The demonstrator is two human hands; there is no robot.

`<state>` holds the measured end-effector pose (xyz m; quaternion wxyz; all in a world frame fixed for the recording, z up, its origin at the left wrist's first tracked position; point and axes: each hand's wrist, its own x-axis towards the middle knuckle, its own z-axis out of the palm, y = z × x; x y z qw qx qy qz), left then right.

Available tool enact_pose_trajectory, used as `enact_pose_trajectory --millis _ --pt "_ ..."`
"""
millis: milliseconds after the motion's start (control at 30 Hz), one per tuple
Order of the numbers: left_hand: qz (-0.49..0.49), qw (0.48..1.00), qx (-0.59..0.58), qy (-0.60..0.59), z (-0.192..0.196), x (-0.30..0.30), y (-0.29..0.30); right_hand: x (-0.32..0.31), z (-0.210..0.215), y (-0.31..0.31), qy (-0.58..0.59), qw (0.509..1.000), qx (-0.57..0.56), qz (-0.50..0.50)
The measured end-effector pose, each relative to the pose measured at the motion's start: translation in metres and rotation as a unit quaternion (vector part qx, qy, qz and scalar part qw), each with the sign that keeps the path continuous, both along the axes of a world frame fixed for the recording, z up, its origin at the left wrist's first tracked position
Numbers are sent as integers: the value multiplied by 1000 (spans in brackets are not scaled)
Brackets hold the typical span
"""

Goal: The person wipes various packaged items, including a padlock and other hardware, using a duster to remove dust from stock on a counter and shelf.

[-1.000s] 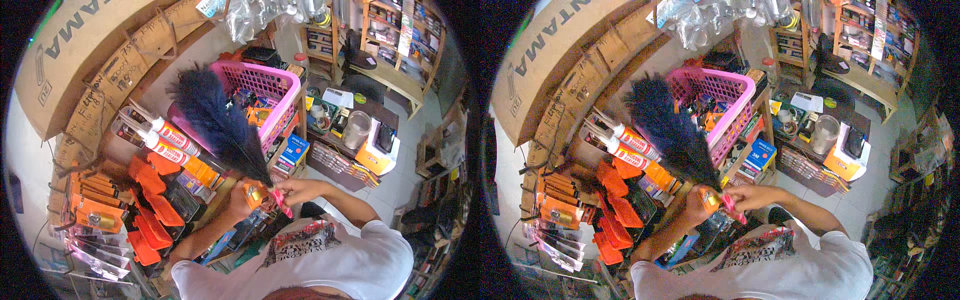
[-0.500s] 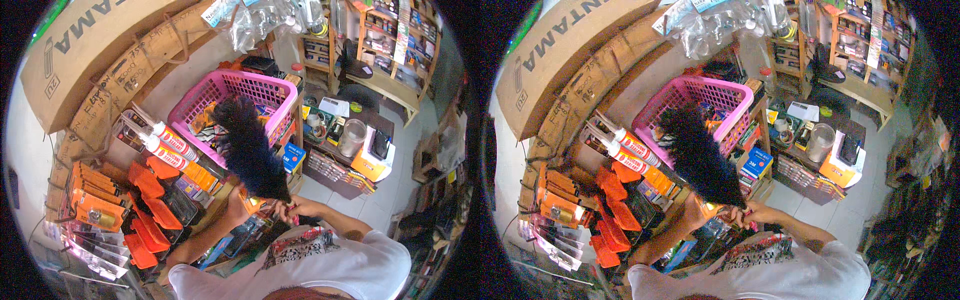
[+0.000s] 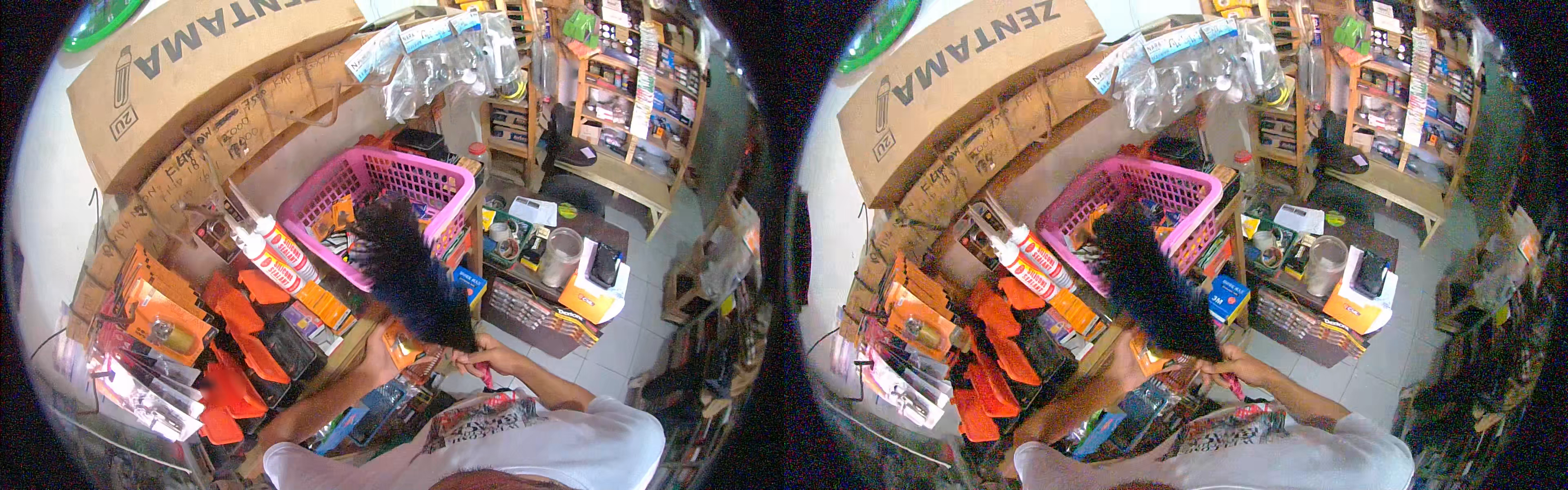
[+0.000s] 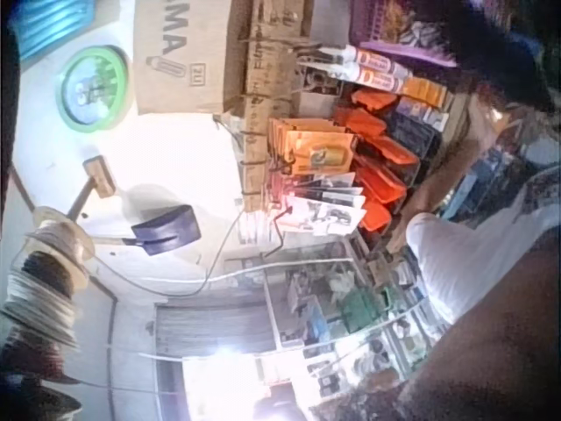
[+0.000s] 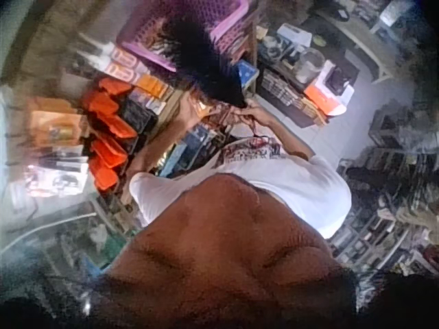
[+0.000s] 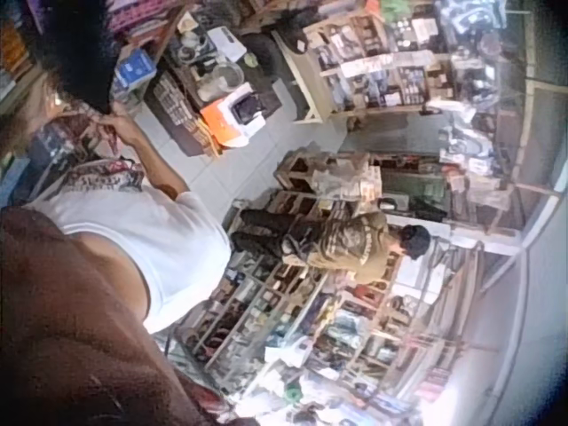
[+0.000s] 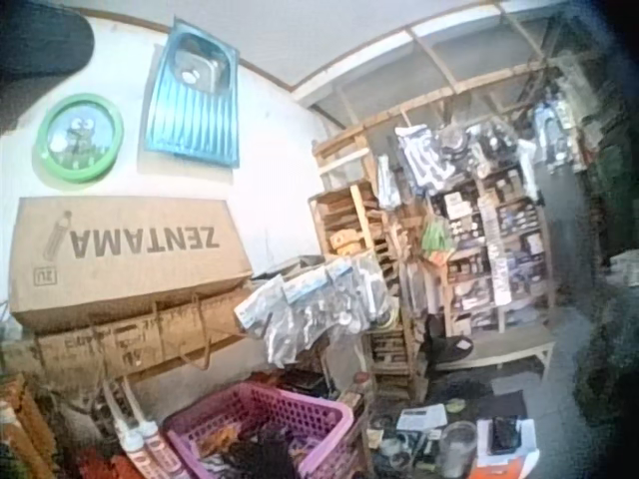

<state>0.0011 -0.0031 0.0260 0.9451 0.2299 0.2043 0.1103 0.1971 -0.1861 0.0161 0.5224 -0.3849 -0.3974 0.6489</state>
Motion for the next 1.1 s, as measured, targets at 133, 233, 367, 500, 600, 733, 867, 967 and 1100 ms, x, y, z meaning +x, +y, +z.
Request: enact_pose_trajectory --millis 133,233,367,500,600,733,867,967,1100 --pt "45 996 15 78 32 7 -18 0 12 -13 -43 998 6 -56" --pt "37 999 -28 11 25 -4 -11 -2 26 -29 -63 994 -21 -84" --pt "-4 988 -103 -114 -8 -1 3 4 -10 -67 -154 974 -99 -136" --pt "-5 999 -39 -35 16 -3 -10 -17 12 -102 -124 964 -117 -204" --pt "7 996 -46 -72 0 -2 -6 -27 -19 -119 -127 951 -116 -256" --pt "5 998 -19 -66 -17 -16 -1 -42 -25 -127 -143 943 -142 -265" --pt "31 993 -30 -113 26 0 -33 -53 -53 -134 -187 942 -121 -251" --pt "96 993 -32 -57 12 -2 -24 -63 -56 -126 -231 935 -135 -232" --pt "23 998 53 -27 6 -4 -18 -73 -70 -124 -213 916 -135 -313"
